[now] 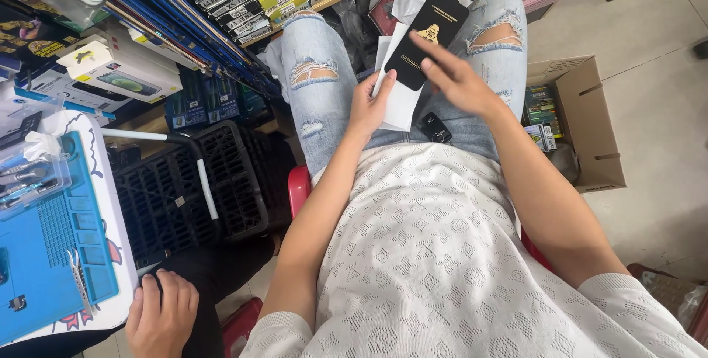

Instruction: The person is unboxing and inspecting a mobile phone screen or part at a repair station.

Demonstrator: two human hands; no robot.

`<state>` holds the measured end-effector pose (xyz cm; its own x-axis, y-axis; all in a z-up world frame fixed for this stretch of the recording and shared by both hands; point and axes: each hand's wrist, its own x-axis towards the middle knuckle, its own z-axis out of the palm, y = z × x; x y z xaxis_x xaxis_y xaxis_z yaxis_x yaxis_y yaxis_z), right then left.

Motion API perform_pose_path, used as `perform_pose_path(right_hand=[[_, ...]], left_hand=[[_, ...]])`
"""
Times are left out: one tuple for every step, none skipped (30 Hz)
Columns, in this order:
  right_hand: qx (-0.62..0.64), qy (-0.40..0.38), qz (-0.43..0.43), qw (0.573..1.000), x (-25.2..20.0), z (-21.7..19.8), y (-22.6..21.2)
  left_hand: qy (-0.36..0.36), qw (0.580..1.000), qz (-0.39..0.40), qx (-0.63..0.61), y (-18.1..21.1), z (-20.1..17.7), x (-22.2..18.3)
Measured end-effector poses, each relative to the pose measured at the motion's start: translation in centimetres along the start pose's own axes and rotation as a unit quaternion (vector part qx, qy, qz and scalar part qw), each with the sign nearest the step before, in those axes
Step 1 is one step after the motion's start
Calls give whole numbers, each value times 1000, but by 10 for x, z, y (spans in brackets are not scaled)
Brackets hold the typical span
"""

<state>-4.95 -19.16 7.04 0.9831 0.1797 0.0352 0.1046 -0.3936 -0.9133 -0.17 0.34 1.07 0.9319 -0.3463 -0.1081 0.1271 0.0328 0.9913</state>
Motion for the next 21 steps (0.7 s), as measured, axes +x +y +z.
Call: perform_pose_path(right_hand=[[1,-1,-1,1000,0,3,-1],[13,-8,-4,1000,0,7,-2],[25,-15,-7,1000,-1,10,-2],[26,-16,-7,1000,0,13,8],[33,-44,-1,998,2,14,18],[41,-73,4,997,4,16,27],[41,-73,2,997,4,14,28],[49,-72,9,996,4,12,29],[57,-72,15,996,3,10,30],[57,-71,14,996,2,7,18],[65,-50,18,996,0,4,6],[72,-29,22,997,-2,1,-6],[72,-30,20,997,-1,-2,-4],[92,9,22,995,-1,-5,-2],[112,46,24,992,0,-8,-1],[111,45,21,993,3,-10,12],[143,81,13,986,5,-12,25],[175,116,7,978,7,-14,39],[175,116,7,978,5,-15,36],[165,128,-1,978,4,-16,33],[156,141,-8,978,3,-18,31]], left_hand=[[1,1000,0,0,-4,0,3],[14,999,41,23,-8,0,5],[26,995,81,46,-12,-1,8],[27,995,81,47,-4,1,3],[27,995,87,39,5,2,-2],[26,995,93,31,14,4,-6],[27,995,95,32,13,4,-6],[30,994,97,35,11,5,-5],[33,994,98,38,10,6,-5],[33,994,99,39,-6,3,2],[28,993,100,49,-22,1,9],[24,993,101,58,-37,-1,15],[25,993,103,59,-24,1,10],[15,992,108,63,-12,3,4],[7,991,115,66,2,5,-1],[9,991,118,67,2,6,-1],[1,991,118,68,2,6,-2],[-8,991,117,69,2,7,-2],[-8,991,117,69,-3,6,0],[-15,990,118,74,-8,5,1],[-24,989,118,80,-13,5,3]])
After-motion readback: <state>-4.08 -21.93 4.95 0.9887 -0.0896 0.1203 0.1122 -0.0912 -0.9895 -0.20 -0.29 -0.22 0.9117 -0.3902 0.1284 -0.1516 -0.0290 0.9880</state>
